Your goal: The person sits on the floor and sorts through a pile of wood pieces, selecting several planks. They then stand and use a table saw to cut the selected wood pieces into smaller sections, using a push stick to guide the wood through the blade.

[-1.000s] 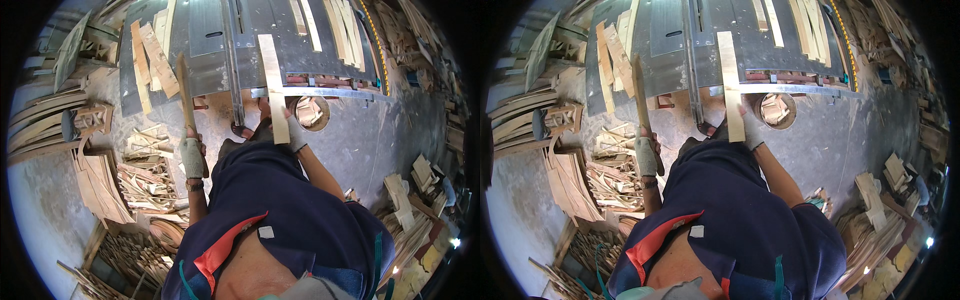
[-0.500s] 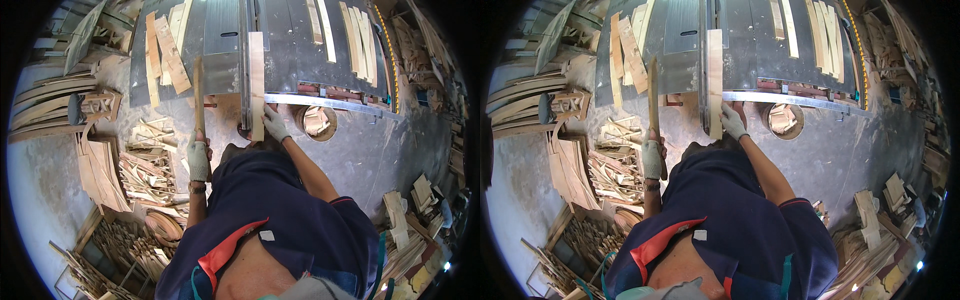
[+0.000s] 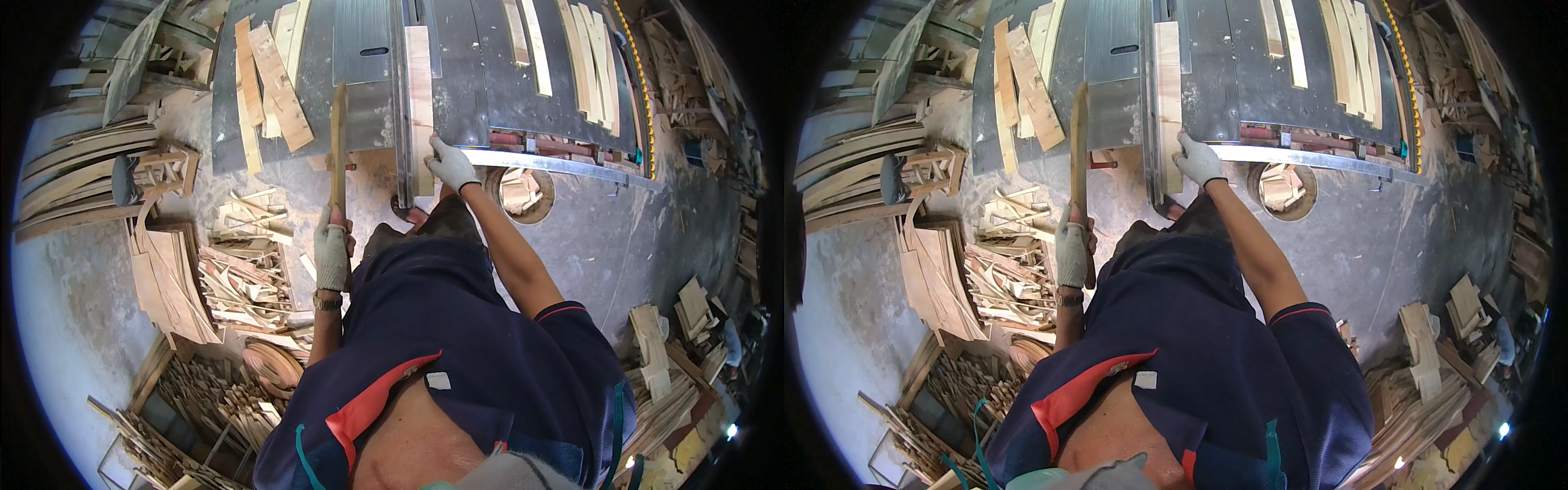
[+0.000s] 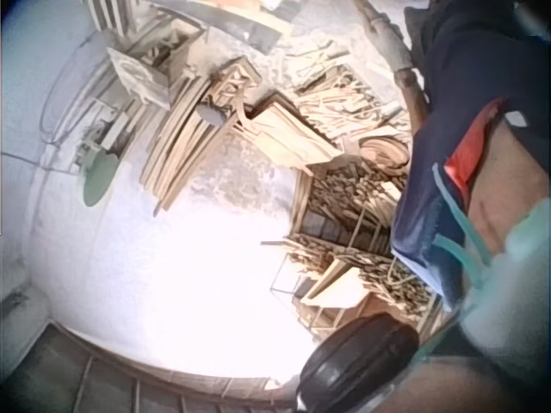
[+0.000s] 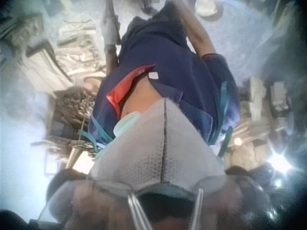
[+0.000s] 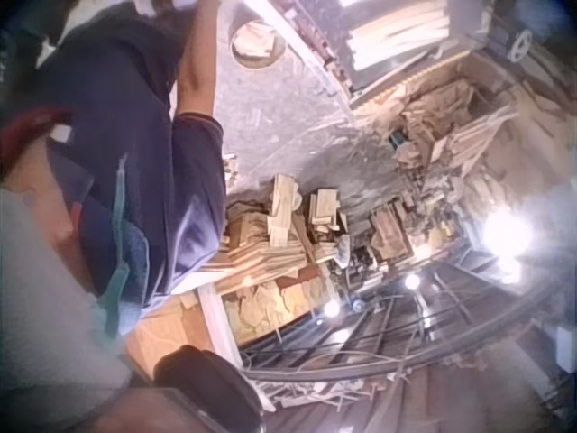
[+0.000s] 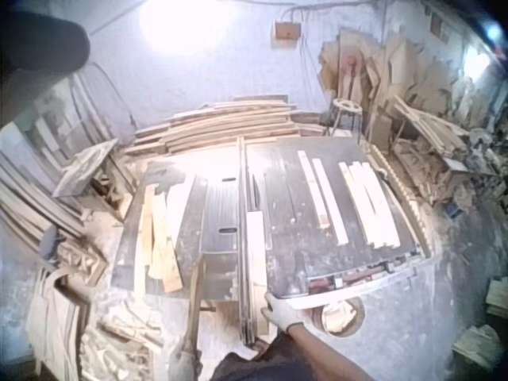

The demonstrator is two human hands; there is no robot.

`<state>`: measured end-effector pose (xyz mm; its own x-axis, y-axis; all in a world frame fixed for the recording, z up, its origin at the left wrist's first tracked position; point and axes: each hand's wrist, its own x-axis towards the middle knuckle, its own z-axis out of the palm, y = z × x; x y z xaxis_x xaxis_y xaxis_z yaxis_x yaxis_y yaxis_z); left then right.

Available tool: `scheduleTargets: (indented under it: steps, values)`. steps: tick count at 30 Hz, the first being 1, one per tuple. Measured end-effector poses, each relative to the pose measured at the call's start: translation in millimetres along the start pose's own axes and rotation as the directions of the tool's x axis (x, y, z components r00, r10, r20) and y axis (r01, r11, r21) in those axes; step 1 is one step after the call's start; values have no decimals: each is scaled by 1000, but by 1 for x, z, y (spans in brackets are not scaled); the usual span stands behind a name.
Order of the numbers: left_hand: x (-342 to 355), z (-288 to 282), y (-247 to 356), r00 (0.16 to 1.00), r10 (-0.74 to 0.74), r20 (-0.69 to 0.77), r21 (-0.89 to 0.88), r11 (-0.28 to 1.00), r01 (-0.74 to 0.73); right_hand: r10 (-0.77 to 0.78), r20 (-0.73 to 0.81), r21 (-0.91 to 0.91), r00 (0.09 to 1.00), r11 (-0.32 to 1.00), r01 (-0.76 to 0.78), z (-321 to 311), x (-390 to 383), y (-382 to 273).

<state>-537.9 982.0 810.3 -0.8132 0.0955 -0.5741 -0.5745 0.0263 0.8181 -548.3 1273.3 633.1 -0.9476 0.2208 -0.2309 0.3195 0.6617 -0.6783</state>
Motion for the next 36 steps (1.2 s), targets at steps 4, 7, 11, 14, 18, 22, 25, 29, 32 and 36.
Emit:
scheduleTargets:
  steps: [4,7,11,14,18,22,25,29,32,36]
  values:
    - [-2,0,0,1000,-13,-10,-16,1000,12,110,129,289,986,947,-143,-5,17,-1]
    - [2,1,1,999,-33,14,-3,999,33,34,23,269,999,962,-39,-1,35,13]
    - [0,4,2,991,-108,75,66,992,103,21,17,285,1000,958,-25,-1,55,19]
    - [-5,7,1,972,-180,154,128,979,161,54,45,311,998,948,-66,-3,70,20]
    - [-3,12,-11,937,-209,281,242,960,142,6,47,307,999,951,-20,-2,87,30]
    - [-4,23,-14,927,-231,294,303,943,139,75,39,410,996,908,-84,-2,98,31]
    - [-5,21,-29,936,-232,266,292,944,151,148,128,443,981,876,-190,-16,100,12]
    - [-10,22,-35,931,-264,252,310,933,181,163,-14,367,987,918,-146,-10,107,20]
    - [-15,21,-47,931,-281,232,303,931,206,121,-184,362,975,931,-47,6,115,31]
    - [-22,29,-63,943,-257,211,275,942,195,125,-227,376,966,926,-31,13,122,38]
